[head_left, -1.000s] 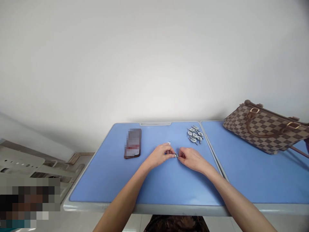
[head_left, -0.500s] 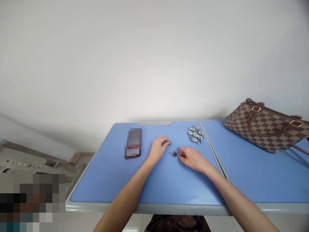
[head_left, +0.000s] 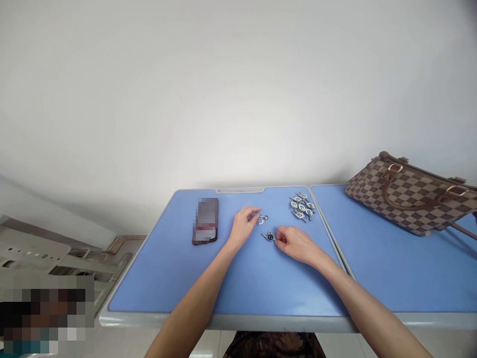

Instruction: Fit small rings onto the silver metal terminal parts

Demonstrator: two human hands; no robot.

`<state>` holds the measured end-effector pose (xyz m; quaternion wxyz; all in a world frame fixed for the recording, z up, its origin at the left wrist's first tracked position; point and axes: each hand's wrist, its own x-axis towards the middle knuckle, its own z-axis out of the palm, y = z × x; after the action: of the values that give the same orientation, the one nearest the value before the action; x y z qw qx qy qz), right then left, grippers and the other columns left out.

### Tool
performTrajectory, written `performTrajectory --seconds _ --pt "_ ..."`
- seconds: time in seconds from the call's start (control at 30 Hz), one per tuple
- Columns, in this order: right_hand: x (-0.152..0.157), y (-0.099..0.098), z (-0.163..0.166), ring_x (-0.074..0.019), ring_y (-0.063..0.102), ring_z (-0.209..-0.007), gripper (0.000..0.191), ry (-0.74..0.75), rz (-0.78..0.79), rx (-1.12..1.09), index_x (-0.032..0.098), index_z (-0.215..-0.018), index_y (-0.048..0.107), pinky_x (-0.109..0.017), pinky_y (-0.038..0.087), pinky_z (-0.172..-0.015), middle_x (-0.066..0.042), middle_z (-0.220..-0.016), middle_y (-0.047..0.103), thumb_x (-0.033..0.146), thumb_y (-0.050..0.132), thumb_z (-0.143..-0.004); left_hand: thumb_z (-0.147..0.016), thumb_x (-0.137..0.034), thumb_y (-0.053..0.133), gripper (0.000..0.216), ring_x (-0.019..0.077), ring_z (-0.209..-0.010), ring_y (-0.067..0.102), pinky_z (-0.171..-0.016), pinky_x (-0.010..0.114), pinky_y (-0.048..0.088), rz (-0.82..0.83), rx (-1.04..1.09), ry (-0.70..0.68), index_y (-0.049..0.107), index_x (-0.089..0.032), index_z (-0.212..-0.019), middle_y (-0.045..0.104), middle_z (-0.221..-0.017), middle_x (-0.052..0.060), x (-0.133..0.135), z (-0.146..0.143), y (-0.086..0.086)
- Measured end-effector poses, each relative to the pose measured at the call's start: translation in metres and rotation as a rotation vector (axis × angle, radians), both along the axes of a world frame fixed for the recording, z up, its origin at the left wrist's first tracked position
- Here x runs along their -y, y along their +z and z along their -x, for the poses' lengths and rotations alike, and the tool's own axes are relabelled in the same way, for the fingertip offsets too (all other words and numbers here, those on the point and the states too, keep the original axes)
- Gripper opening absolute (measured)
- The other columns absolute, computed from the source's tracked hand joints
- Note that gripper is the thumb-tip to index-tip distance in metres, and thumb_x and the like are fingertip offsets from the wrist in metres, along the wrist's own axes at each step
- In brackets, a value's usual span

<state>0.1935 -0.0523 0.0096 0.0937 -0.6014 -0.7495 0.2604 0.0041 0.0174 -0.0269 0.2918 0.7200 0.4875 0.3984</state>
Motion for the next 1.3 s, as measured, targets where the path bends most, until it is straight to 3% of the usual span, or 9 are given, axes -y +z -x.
performTrajectory --seconds 0.2,0.33,0.43,0.53,0.63,0.73,0.87,1.1,1.3 --pt "0.0 -0.001 0.001 -0.0134 0.054 -0.065 0.005 0.002 -0.023 -0.023 0.019 -0.081 0.061 -0.024 0.029 -0.057 0.0 -0.073 0.065 0.021 0.057 -0.084 -0.085 -0.022 0.061 0.021 0.0162 -0.086 0.06 -0.082 0.03 0.046 -0.086 -0.201 -0.034 0.067 -0.021 -0.105 0.064 -0.094 0.004 0.002 -0.002 0.001" --pt "-0.002 -0.002 -0.002 -0.0136 0.055 -0.064 0.013 0.014 -0.014 -0.101 0.02 -0.079 0.063 -0.024 0.032 -0.058 0.0 -0.071 0.065 0.03 0.058 -0.085 -0.086 -0.02 0.06 0.01 0.019 -0.091 0.059 -0.087 0.034 0.041 -0.107 -0.273 -0.01 0.069 -0.02 -0.082 0.065 -0.086 0.003 0.006 -0.009 0.006" --pt "-0.006 -0.003 -0.006 -0.0146 0.056 -0.067 0.022 -0.065 -0.057 -0.244 0.02 -0.098 0.065 -0.026 0.038 -0.062 0.0 -0.074 0.064 0.037 0.057 -0.086 -0.084 -0.02 0.06 0.011 0.0161 -0.079 0.059 -0.08 0.031 0.044 0.001 -0.029 -0.014 0.067 -0.018 -0.076 0.064 -0.08 0.002 0.008 -0.012 0.009" --pt "-0.01 -0.003 -0.007 -0.0135 0.054 -0.066 0.046 -0.153 -0.085 -0.517 0.021 -0.124 0.055 -0.027 0.044 -0.065 0.0 -0.084 0.065 0.04 0.061 -0.083 -0.08 -0.027 0.065 0.011 0.0143 -0.072 0.059 -0.072 0.028 0.046 0.208 0.296 -0.077 0.067 -0.017 -0.078 0.066 -0.076 0.001 0.011 -0.015 0.012" --pt "-0.012 -0.003 -0.003 -0.0125 0.054 -0.063 0.044 -0.178 -0.1 -0.76 0.019 -0.118 0.06 -0.027 0.046 -0.063 -0.002 -0.086 0.066 0.042 0.063 -0.08 -0.075 -0.034 0.07 0.019 0.0138 -0.07 0.06 -0.068 0.026 0.047 0.382 0.494 -0.161 0.068 -0.016 -0.079 0.067 -0.075 0.001 0.017 -0.02 0.014" --pt "-0.012 -0.004 0.002 -0.0144 0.057 -0.066 0.036 -0.255 -0.163 -0.851 0.016 -0.101 0.067 -0.028 0.047 -0.062 -0.004 -0.082 0.067 0.043 0.064 -0.078 -0.072 -0.038 0.072 0.024 0.0122 -0.068 0.059 -0.068 0.025 0.047 0.438 0.574 -0.21 0.068 -0.015 -0.076 0.067 -0.071 0.001 0.022 -0.025 0.015" --pt "-0.011 -0.006 0.004 -0.0127 0.053 -0.06 0.033 -0.295 -0.246 -0.798 0.018 -0.101 0.07 -0.027 0.046 -0.056 -0.004 -0.085 0.068 0.042 0.066 -0.078 -0.068 -0.042 0.075 0.028 0.0113 -0.065 0.058 -0.068 0.025 0.048 0.481 0.617 -0.2 0.068 -0.016 -0.077 0.066 -0.07 0.0 0.027 -0.027 0.017" --pt "-0.005 -0.007 -0.001 -0.0195 0.062 -0.094 0.032 -0.02 -0.559 -0.456 0.021 -0.119 0.065 -0.033 0.052 -0.081 -0.01 -0.111 0.066 0.029 0.045 -0.095 -0.07 -0.04 0.073 0.027 0.0128 -0.069 0.06 -0.072 0.026 0.048 0.635 0.692 -0.342 0.069 -0.014 -0.078 0.067 -0.074 0.003 0.034 -0.032 0.019" --pt "-0.006 -0.011 -0.004 -0.0201 0.065 -0.094 0.036 0.047 -0.609 -0.237 0.02 -0.124 0.062 -0.033 0.053 -0.081 -0.011 -0.113 0.068 0.024 0.038 -0.098 -0.079 -0.047 0.065 0.037 0.0163 -0.068 0.065 -0.07 0.029 0.051 0.875 0.86 -0.344 0.067 -0.01 -0.084 0.07 -0.077 0.01 0.032 -0.03 0.02"
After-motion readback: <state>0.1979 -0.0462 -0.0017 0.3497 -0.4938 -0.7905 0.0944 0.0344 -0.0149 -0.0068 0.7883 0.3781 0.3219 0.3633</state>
